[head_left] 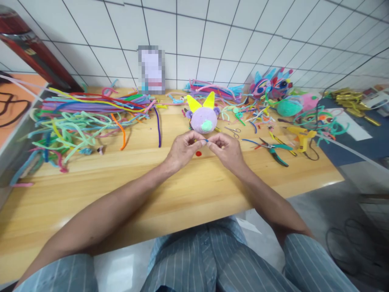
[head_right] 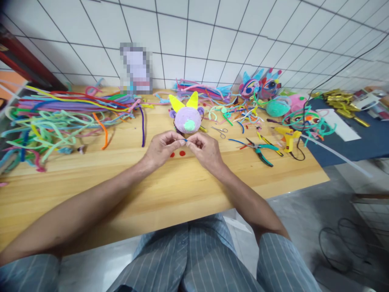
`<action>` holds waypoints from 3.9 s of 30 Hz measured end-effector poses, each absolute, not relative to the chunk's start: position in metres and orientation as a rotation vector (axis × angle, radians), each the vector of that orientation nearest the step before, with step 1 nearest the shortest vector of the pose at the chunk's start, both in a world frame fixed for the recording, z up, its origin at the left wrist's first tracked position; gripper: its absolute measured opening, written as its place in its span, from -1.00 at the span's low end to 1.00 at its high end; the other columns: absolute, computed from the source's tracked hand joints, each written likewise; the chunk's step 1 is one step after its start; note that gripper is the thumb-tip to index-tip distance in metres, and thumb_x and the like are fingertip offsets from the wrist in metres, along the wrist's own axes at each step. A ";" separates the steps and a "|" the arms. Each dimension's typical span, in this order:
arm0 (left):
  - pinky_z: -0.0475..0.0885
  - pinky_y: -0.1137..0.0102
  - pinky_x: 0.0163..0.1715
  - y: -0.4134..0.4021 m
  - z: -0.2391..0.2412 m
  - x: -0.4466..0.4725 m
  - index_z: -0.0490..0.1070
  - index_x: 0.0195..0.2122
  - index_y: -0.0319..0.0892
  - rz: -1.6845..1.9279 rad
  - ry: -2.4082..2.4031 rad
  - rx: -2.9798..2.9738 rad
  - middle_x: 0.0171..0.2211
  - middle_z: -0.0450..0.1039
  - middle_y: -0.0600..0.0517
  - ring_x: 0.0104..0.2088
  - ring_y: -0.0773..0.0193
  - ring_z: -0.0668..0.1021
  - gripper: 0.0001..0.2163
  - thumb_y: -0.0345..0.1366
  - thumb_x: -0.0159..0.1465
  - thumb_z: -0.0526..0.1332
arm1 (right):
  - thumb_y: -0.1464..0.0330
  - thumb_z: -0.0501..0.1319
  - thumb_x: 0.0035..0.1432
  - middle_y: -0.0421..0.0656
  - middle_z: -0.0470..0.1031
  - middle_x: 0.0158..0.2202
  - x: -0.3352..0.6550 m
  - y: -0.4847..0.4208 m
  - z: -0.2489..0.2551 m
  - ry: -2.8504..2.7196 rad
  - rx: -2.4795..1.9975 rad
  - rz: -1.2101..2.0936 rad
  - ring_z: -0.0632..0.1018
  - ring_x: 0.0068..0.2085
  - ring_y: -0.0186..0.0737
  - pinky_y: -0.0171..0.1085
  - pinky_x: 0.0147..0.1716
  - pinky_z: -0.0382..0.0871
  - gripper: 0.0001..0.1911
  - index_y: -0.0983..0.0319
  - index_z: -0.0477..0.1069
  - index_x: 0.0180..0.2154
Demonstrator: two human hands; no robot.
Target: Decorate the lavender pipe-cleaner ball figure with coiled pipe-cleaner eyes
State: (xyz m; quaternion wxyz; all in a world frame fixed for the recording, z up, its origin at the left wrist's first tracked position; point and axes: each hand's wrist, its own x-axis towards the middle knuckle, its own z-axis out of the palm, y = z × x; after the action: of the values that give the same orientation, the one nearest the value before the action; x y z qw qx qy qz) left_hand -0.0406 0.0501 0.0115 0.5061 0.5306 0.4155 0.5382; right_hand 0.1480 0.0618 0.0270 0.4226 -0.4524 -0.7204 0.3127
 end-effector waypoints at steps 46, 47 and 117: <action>0.34 0.45 -0.44 0.027 0.003 -0.015 0.52 -0.29 -0.14 1.426 0.961 0.829 -0.51 0.43 0.14 -0.49 0.40 0.43 -0.71 -0.08 0.15 0.50 | 0.25 0.37 0.21 -0.25 0.60 -0.33 0.129 0.046 0.010 -1.552 -1.024 0.891 0.61 -0.32 -0.26 -0.22 -0.24 0.53 -0.75 0.11 0.44 -0.08; 0.34 0.45 -0.45 0.027 0.004 -0.016 0.52 -0.29 -0.13 1.429 0.961 0.864 -0.52 0.43 0.15 -0.50 0.40 0.42 -0.70 -0.08 0.14 0.51 | 0.26 0.37 0.22 -0.25 0.60 -0.33 0.130 0.047 0.011 -1.552 -1.018 0.886 0.60 -0.32 -0.27 -0.23 -0.24 0.52 -0.76 0.11 0.44 -0.09; 0.34 0.45 -0.48 0.026 0.005 -0.019 0.57 -0.37 -0.14 1.442 0.959 0.920 -0.54 0.39 0.14 -0.53 0.42 0.32 -0.70 -0.03 0.16 0.53 | 0.30 0.34 0.32 -0.21 0.65 -0.35 0.139 0.046 0.017 -1.763 -0.916 0.612 0.59 -0.35 -0.27 -0.24 -0.31 0.54 -0.87 0.10 0.68 -0.16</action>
State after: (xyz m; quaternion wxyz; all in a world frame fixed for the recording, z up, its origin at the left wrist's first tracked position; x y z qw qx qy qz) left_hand -0.0194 0.0262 0.0052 0.5566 0.3896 0.4063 0.6110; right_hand 0.1394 0.0458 0.0172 0.5066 -0.3798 -0.7312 0.2538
